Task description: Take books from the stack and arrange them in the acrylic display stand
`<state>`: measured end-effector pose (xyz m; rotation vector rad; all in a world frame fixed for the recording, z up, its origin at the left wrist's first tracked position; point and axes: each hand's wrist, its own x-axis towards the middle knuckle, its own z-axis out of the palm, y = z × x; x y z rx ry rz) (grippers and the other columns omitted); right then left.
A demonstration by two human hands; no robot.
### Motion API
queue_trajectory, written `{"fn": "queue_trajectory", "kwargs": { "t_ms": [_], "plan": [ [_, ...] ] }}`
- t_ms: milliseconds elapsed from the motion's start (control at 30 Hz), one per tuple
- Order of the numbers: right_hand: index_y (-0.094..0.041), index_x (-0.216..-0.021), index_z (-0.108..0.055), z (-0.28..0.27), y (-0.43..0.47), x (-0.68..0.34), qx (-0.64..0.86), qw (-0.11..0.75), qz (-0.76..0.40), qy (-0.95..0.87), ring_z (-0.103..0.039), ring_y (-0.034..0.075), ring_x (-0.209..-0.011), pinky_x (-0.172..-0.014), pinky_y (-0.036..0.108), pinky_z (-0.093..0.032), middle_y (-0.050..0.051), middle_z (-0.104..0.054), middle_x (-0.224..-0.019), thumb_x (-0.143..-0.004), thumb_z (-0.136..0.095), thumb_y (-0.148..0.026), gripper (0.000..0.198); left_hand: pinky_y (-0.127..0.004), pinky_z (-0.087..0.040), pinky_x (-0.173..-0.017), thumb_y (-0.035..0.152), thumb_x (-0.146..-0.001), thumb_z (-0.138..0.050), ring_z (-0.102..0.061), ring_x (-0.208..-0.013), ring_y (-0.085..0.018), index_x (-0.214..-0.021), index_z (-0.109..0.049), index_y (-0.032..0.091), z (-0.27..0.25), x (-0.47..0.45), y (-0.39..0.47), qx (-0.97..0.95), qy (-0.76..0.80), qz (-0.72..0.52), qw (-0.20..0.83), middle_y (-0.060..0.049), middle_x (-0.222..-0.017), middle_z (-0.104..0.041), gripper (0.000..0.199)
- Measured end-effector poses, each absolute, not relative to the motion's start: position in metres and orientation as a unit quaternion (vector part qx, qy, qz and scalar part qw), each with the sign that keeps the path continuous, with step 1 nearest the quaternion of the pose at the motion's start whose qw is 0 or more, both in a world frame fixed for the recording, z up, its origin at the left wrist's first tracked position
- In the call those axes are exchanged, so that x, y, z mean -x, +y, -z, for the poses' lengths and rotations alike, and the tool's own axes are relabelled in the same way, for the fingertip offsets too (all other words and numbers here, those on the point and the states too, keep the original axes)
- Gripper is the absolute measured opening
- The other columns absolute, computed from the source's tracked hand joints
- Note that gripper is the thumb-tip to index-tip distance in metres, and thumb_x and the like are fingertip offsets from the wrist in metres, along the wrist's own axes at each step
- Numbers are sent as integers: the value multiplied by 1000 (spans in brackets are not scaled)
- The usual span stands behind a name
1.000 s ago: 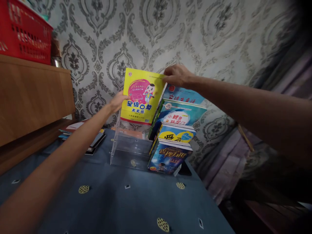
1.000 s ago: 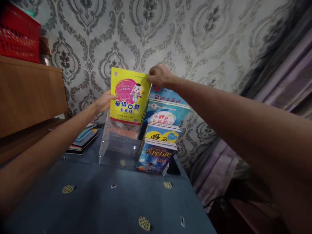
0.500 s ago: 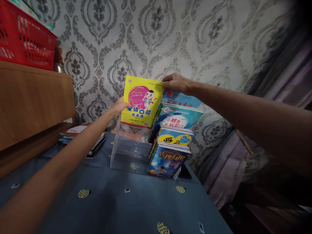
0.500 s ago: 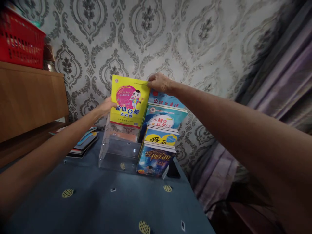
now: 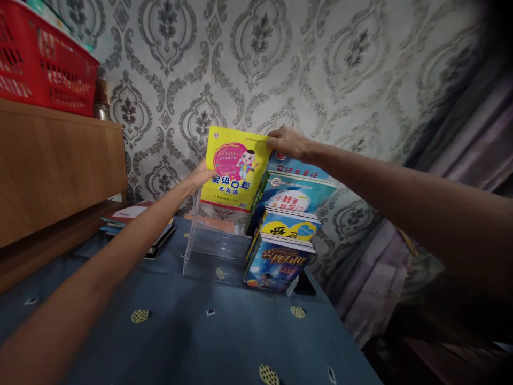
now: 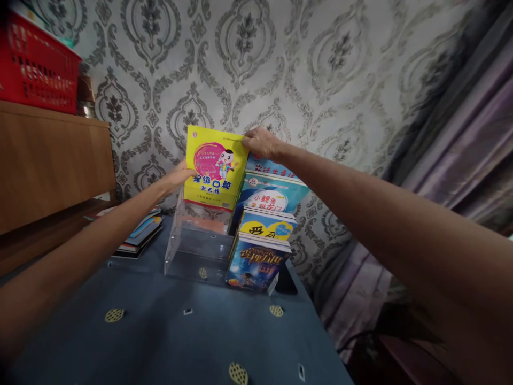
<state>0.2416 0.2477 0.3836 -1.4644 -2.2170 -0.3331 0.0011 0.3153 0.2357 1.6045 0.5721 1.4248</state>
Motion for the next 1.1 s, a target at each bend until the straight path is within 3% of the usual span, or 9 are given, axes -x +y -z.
{"fn": "queue_trajectory", "kwargs": {
  "t_ms": [133, 267, 467, 867, 1100],
  "plan": [
    [-22, -66, -49, -383, 252, -245, 522, 223, 137, -812, -54, 23, -72, -69, 37, -45, 7, -59, -73, -88, -49, -24, 22, -34, -58, -78, 8, -64, -66, -73, -89, -25, -114, -60, 17, -236, 3, 316, -645, 250, -568, 446, -6, -96, -76, 52],
    [-22, -67, -50, -382, 248, -245, 523, 221, 132, -813, -53, 22, -70, -66, 35, -43, 5, -55, -70, -88, -49, -27, 22, -35, -58, -82, 23, -80, -68, -73, -93, -25, -108, -65, 16, -244, 3, 314, -628, 199, -587, 470, -8, -100, -76, 29],
    [-21, -74, -58, -383, 241, -242, 543, 222, 121, -801, -52, 22, -69, -65, 37, -43, 6, -57, -67, -87, -52, -33, 19, -35, -58, -82, 44, -92, -64, -73, -93, -24, -110, -65, 18, -250, -6, 321, -609, 213, -625, 439, -8, -100, -76, 31],
    [-20, -81, -64, -383, 242, -241, 549, 226, 129, -795, -58, 27, -79, -73, 42, -48, 8, -64, -74, -87, -52, -34, 19, -36, -58, -81, 52, -91, -64, -75, -83, -24, -110, -67, 19, -236, -3, 325, -625, 209, -603, 450, -8, -94, -77, 38],
    [-18, -88, -66, -382, 235, -236, 555, 223, 133, -790, -60, 28, -79, -72, 42, -49, 10, -67, -78, -84, -54, -29, 17, -35, -58, -78, 45, -88, -70, -74, -86, -25, -109, -70, 18, -239, 4, 312, -631, 242, -581, 453, -10, -97, -77, 34]
  ]
}}
